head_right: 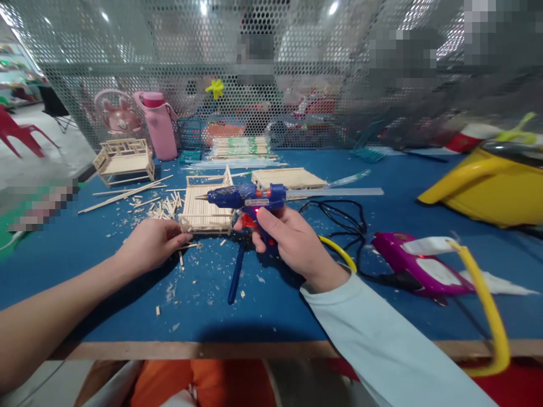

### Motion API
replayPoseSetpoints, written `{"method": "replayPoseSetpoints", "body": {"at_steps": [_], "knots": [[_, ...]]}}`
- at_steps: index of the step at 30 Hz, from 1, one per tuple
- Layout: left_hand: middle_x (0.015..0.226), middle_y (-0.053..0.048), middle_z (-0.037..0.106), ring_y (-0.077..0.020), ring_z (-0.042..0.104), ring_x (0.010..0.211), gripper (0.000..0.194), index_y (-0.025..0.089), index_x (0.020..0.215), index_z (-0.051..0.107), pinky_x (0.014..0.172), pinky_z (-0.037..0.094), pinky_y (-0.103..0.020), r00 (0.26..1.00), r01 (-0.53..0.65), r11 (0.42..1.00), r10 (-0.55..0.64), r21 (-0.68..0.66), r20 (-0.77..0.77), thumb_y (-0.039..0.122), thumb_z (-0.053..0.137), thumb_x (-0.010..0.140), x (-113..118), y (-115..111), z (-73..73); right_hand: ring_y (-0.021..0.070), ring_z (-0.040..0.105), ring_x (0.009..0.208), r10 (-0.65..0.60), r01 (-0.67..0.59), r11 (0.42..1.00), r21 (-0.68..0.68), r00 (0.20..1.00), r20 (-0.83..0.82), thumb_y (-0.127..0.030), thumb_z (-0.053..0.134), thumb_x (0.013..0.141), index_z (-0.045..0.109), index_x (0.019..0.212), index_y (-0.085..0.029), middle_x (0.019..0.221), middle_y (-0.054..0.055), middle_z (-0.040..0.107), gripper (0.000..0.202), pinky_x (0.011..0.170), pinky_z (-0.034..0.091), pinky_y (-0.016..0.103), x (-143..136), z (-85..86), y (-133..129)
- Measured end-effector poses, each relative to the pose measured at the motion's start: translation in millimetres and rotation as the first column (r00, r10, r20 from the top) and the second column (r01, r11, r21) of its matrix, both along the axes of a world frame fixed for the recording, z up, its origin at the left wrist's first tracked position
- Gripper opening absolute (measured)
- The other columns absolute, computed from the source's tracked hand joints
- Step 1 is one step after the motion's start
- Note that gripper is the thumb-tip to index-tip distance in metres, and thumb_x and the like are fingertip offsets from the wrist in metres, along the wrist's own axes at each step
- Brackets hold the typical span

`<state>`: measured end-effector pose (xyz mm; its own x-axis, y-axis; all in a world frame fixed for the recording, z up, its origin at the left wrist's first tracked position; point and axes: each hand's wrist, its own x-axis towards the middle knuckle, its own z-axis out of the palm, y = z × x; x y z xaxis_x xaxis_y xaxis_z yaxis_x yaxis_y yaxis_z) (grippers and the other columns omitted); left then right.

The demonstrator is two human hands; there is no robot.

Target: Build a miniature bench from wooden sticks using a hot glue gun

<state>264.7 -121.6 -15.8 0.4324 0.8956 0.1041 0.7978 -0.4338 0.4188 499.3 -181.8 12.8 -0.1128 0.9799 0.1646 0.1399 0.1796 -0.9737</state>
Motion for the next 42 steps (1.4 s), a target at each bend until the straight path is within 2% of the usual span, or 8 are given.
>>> {"method": "replayPoseSetpoints", "body": {"at_steps": [4,9,15,21,27,32,37,42], "knots": [[0.055,-0.002,0.056,-0.0126,0.042,0.049,0.028,0.019,0.065,0.064,0.05,0.024,-0.024,1.0,0.022,0.999,-0.022,0.041,0.012,0.038,0.051,0.082,4.1,2.0,-2.8,0.0103,0.045,0.046,0.008,-0.008,1.0,-0.008,1.0,0.006,-0.058,0.054,0.078,0.058,0.077,-0.023,0.084,0.005,0.066,0.035,0.047,0.039,0.03,-0.3,-0.5,-1.5],[0.047,0.001,0.048,-0.0119,0.037,0.045,0.033,0.019,0.058,0.054,0.049,0.023,-0.025,0.996,-0.044,0.995,0.036,0.091,0.086,0.037,0.045,0.085,4.2,3.0,3.2,0.0082,0.046,0.048,0.023,-0.024,1.0,-0.01,0.999,-0.026,-0.054,0.053,0.082,0.056,0.083,-0.02,0.091,0.007,0.065,0.034,0.05,0.038,0.028,-0.4,0.9,-4.9],[0.046,0.003,0.041,-0.0112,0.033,0.046,0.036,0.019,0.053,0.046,0.049,0.023,-0.025,0.988,-0.064,0.994,0.051,0.089,0.147,0.035,0.043,0.085,4.5,-1.0,8.6,0.0079,0.047,0.046,-0.009,0.009,0.999,0.033,1.0,0.008,-0.055,0.053,0.081,0.054,0.083,-0.018,0.087,0.007,0.066,0.037,0.047,0.039,0.027,-10.9,-3.1,-4.6],[0.045,0.004,0.038,-0.0099,0.031,0.045,0.036,0.018,0.054,0.047,0.049,0.023,-0.024,0.974,-0.077,0.994,0.057,0.082,0.219,0.035,0.043,0.085,4.8,-1.3,9.4,0.0075,0.047,0.045,-0.025,0.025,0.997,0.072,1.0,-0.013,-0.055,0.05,0.083,0.055,0.084,-0.019,0.086,0.005,0.065,0.037,0.045,0.041,0.025,-24.4,-10.2,-3.4],[0.043,0.006,0.034,-0.0085,0.028,0.045,0.038,0.017,0.052,0.043,0.048,0.022,-0.023,0.963,-0.098,0.992,0.073,0.084,0.258,0.035,0.043,0.085,3.6,-5.8,16.9,0.0077,0.048,0.046,-0.094,0.101,0.983,0.156,0.994,-0.054,-0.056,0.051,0.083,0.056,0.085,-0.019,0.084,0.005,0.064,0.037,0.045,0.041,0.026,-24.5,-3.8,-8.4],[0.045,0.005,0.039,-0.0081,0.032,0.045,0.036,0.017,0.056,0.05,0.048,0.023,-0.023,0.966,-0.046,0.999,0.039,0.021,0.256,0.036,0.044,0.085,5.5,-17.4,19.0,0.0082,0.048,0.046,-0.049,0.06,0.988,0.145,0.996,-0.079,-0.054,0.05,0.084,0.059,0.085,-0.018,0.079,0.004,0.064,0.037,0.046,0.041,0.027,-20.2,-1.6,-11.6],[0.045,0.004,0.044,-0.0086,0.035,0.045,0.034,0.016,0.061,0.057,0.049,0.025,-0.023,0.964,-0.055,0.998,0.046,0.025,0.263,0.037,0.045,0.085,6.5,-20.2,21.5,0.0064,0.048,0.044,-0.043,0.054,0.993,0.109,0.994,-0.099,-0.051,0.05,0.086,0.058,0.085,-0.017,0.077,0.003,0.063,0.035,0.044,0.038,0.024,-17.9,-4.0,-9.2],[0.043,0.004,0.044,-0.0082,0.035,0.043,0.036,0.016,0.06,0.058,0.047,0.024,-0.023,0.968,-0.06,0.997,0.048,0.039,0.245,0.038,0.045,0.085,6.1,-19.1,23.7,0.0056,0.047,0.043,-0.049,0.057,0.989,0.135,0.997,-0.058,-0.048,0.051,0.086,0.059,0.083,-0.017,0.074,0.001,0.062,0.032,0.042,0.037,0.023,-17.5,-4.5,-8.9]]}}
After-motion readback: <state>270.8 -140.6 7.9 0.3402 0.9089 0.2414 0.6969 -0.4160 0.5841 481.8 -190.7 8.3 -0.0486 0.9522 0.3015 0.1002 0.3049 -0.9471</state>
